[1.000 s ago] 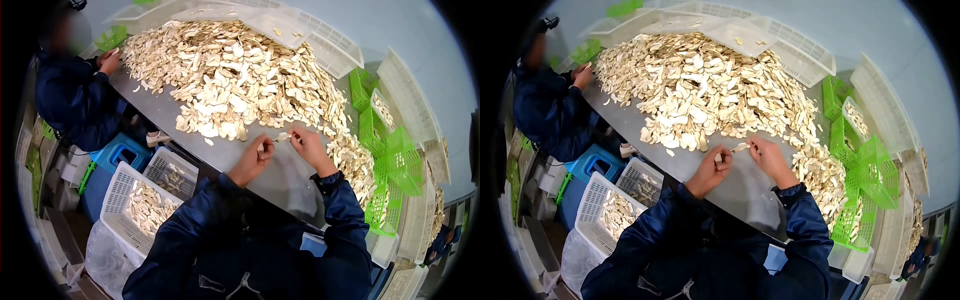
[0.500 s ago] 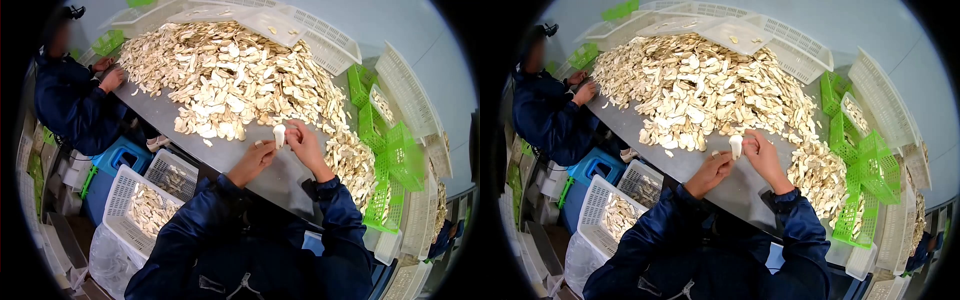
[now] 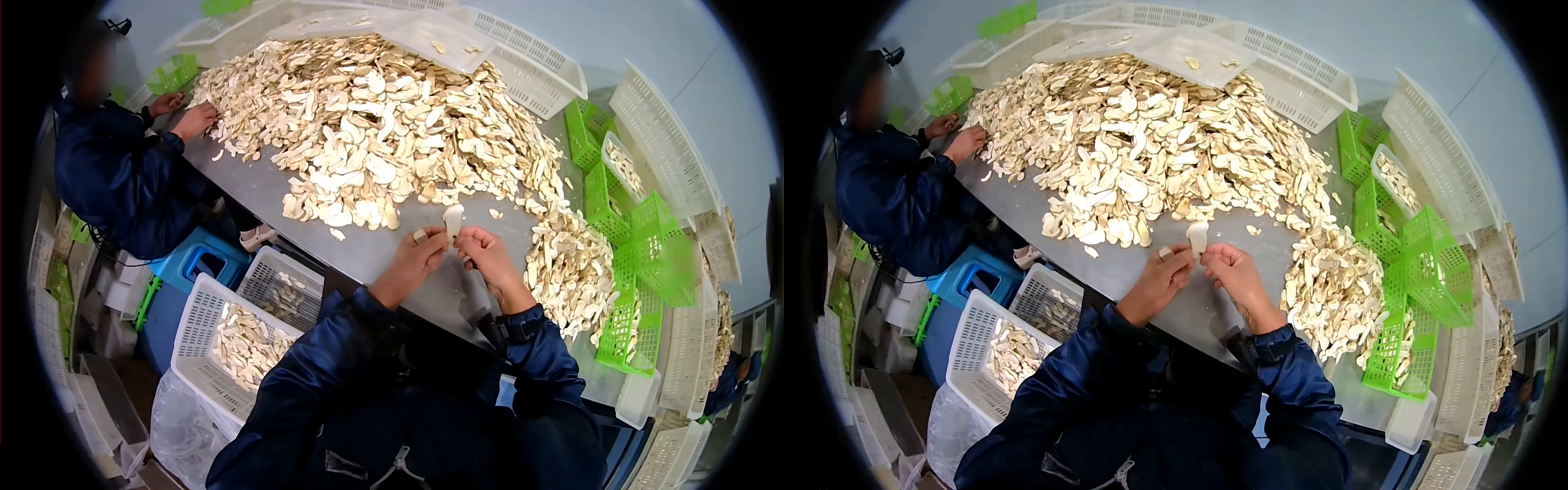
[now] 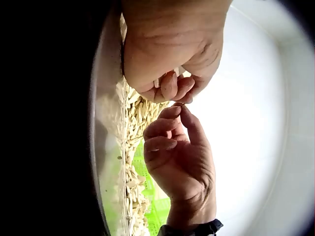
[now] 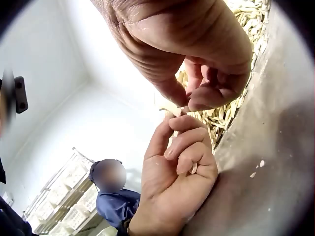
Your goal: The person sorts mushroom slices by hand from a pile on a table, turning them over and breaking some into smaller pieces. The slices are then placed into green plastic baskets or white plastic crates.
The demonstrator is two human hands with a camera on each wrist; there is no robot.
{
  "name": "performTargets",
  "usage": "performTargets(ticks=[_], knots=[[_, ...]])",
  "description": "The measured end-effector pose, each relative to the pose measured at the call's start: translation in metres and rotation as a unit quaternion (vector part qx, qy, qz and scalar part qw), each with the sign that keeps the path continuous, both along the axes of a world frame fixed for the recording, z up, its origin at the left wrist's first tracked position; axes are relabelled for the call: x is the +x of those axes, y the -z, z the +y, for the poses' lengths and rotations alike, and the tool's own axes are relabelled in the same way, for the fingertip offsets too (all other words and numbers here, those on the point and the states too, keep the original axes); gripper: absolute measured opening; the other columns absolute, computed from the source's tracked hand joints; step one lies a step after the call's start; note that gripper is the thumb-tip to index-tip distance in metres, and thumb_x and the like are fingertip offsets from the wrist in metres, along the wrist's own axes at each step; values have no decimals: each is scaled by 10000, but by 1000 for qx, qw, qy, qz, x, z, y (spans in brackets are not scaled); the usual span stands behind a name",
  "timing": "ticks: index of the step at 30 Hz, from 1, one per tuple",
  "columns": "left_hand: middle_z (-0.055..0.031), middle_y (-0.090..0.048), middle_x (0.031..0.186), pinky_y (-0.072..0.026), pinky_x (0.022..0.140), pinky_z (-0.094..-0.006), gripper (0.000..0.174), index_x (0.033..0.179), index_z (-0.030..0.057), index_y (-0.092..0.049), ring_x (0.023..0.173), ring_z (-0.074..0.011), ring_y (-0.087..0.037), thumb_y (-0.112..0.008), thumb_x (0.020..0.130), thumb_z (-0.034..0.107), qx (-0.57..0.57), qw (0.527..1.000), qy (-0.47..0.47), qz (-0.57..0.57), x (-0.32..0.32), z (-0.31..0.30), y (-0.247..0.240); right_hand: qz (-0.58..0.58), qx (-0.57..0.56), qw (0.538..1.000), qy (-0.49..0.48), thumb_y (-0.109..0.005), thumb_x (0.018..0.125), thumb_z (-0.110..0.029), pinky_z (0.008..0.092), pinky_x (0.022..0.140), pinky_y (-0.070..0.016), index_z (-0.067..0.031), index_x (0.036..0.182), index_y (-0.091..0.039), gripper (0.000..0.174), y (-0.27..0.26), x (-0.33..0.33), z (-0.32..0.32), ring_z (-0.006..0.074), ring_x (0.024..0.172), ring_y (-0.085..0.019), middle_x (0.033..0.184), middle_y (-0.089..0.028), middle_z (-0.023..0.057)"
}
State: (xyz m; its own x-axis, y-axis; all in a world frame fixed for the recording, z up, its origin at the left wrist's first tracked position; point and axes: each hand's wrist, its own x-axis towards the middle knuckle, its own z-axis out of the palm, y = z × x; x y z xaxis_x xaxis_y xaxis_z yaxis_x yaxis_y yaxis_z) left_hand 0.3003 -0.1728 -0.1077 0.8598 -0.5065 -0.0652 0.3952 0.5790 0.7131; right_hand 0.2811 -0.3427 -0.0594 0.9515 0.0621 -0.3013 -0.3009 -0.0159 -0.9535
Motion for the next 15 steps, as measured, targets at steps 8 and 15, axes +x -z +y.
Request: performTargets(ticks=[8, 15], knots=[[62, -446, 664, -280, 486, -196, 159, 957, 37, -588, 538, -20, -363, -604, 946, 195, 19, 1000, -12, -19, -2, -5, 1, -26, -8, 1000, -1, -651, 881, -186, 178, 559, -396, -53, 978, -666, 165, -3, 1, -1, 27, 671, -540, 788, -635, -42], [65, -467, 690, -288, 495, -194, 165, 972, 33, -616, 550, -20, -367, -591, 959, 195, 31, 999, -25, -8, 0, -5, 7, -50, -4, 999, -6, -640, 881, -153, 165, 554, -381, -42, 982, -668, 153, -3, 2, 3, 9, 641, -526, 778, -646, -50]])
